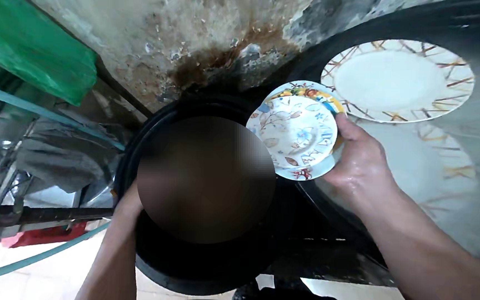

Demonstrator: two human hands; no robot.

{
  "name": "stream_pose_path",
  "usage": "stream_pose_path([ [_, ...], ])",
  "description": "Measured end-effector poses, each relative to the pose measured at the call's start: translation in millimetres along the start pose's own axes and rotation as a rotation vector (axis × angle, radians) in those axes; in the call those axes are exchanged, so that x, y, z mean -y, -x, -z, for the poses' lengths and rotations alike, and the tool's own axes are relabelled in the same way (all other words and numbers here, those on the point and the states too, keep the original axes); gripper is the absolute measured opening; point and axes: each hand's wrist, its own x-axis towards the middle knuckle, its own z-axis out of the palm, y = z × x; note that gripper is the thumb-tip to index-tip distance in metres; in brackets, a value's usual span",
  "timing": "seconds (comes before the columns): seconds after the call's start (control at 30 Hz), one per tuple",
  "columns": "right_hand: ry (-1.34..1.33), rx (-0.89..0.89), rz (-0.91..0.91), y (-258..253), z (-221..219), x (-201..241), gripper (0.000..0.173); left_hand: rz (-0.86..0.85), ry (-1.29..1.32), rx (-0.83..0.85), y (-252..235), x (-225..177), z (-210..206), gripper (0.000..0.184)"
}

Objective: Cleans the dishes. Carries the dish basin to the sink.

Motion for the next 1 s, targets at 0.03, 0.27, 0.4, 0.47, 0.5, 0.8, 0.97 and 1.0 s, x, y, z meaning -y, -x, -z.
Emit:
stream_pose_path([
  [0.03,0.005,0.006,0.000,0,0,0,0.036,0.022,0.029,0.072,-7,12,-9,0.026],
  [0.27,-0.015,0.023,0.008,1,-1,0,0.037,0.043,-0.279,0.310,-21,36,-60,0.047],
  [0.4,-0.020,0.020,-0.011,2,-1,-1,0.035,-0.082,-0.358,0.038,-31,18,-60,0.040],
  [0.47,-0.011,0.018,-0.016,2,-2,0,0.035,0.004,-0.338,0.017,-34,-8,-73,0.043],
  [0.5,-0.002,0.025,-0.007,2,-2,-1,0.034,0.044,-0.348,0.025,-36,-20,-82,0.043],
  [0.8,-0.031,0.026,-0.004,2,-2,0,0.035,0.068,-0.421,0.031,-56,-36,-147,0.039],
  [0.97,-0.033,0.059,-0.017,-1,3,0,0.037,0.036,-0.582,0.104,-41,-14,-134,0.042],
  [1.0,-0.032,0.048,-0.018,0,2,1,0.036,0.035,-0.643,0.130,-37,-10,-131,0.042],
])
